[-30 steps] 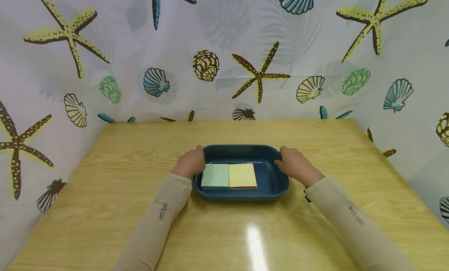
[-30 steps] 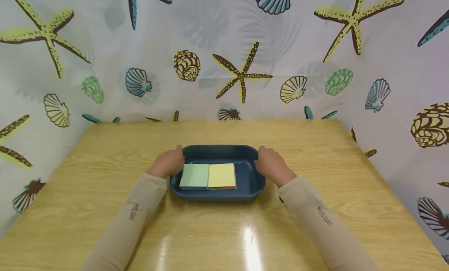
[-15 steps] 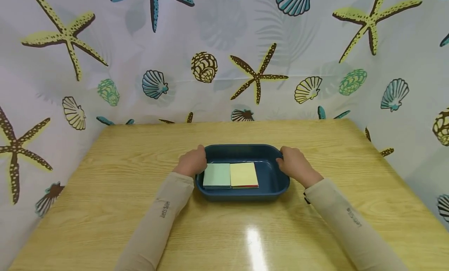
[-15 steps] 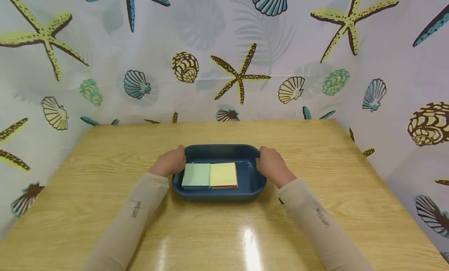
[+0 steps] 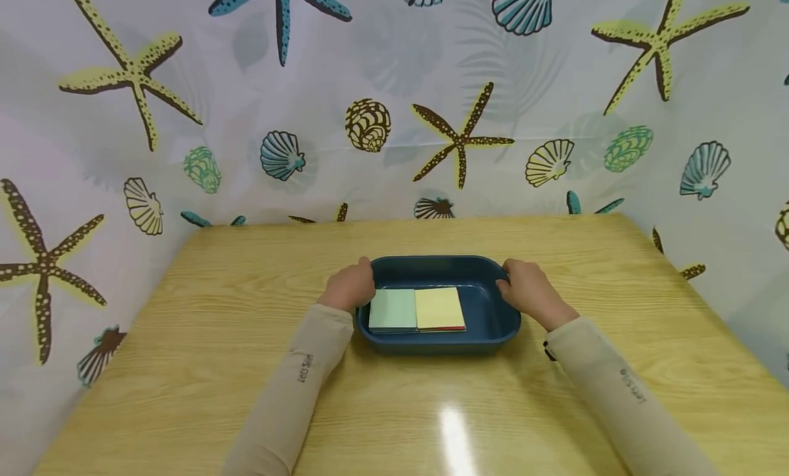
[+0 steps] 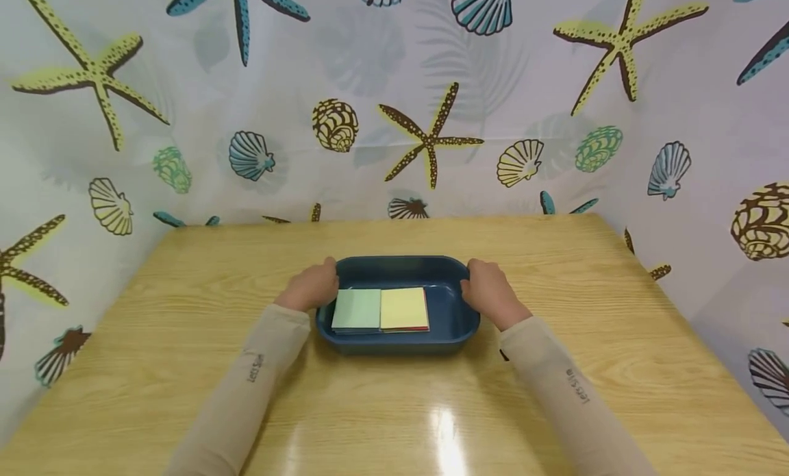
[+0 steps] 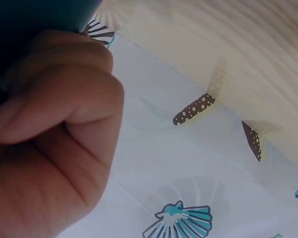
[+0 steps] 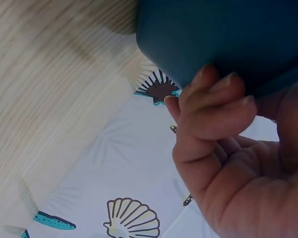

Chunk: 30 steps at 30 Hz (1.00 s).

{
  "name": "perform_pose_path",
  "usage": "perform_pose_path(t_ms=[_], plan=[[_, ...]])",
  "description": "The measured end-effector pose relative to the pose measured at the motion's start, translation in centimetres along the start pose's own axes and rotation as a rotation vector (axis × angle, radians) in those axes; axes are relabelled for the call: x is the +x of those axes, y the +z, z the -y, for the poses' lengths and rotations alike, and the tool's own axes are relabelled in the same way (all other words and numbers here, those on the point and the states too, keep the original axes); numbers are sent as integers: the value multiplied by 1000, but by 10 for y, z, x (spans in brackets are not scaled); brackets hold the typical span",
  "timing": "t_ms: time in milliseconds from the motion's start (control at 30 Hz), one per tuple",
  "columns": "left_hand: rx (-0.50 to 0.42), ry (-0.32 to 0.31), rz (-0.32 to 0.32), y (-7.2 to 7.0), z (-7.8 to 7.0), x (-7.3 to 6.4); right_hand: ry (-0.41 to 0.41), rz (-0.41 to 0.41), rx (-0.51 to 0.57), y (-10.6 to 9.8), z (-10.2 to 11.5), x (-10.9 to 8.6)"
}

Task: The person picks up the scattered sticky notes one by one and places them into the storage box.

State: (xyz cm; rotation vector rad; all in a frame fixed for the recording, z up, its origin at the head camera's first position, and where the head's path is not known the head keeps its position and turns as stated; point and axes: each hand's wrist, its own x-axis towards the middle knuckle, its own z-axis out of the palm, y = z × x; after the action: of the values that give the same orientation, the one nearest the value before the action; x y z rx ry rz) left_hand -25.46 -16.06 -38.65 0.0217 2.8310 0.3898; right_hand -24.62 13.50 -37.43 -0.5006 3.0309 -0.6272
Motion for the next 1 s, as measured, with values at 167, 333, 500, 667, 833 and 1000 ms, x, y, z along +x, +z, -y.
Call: perform_pose_path(t_ms=[167,333,500,667,833,1000], plan=[[0,-2,-9,0,1,-2,0,7,5,2,0,0],[-10,3,-8,0,0,-3,0,-10,-2,2,-1,0],[-15,-7,-22,0,0,0,-6,-14,5,1,-1,1],[-11,-8,-19,0,1,3,-7,-18,8,2,-1,3],[-6,-2,-20,-2,1,8,13,-19,8,1,-1,5],[-7,-10,-42,-1,1,11,42,-32,29,5,-1,6]])
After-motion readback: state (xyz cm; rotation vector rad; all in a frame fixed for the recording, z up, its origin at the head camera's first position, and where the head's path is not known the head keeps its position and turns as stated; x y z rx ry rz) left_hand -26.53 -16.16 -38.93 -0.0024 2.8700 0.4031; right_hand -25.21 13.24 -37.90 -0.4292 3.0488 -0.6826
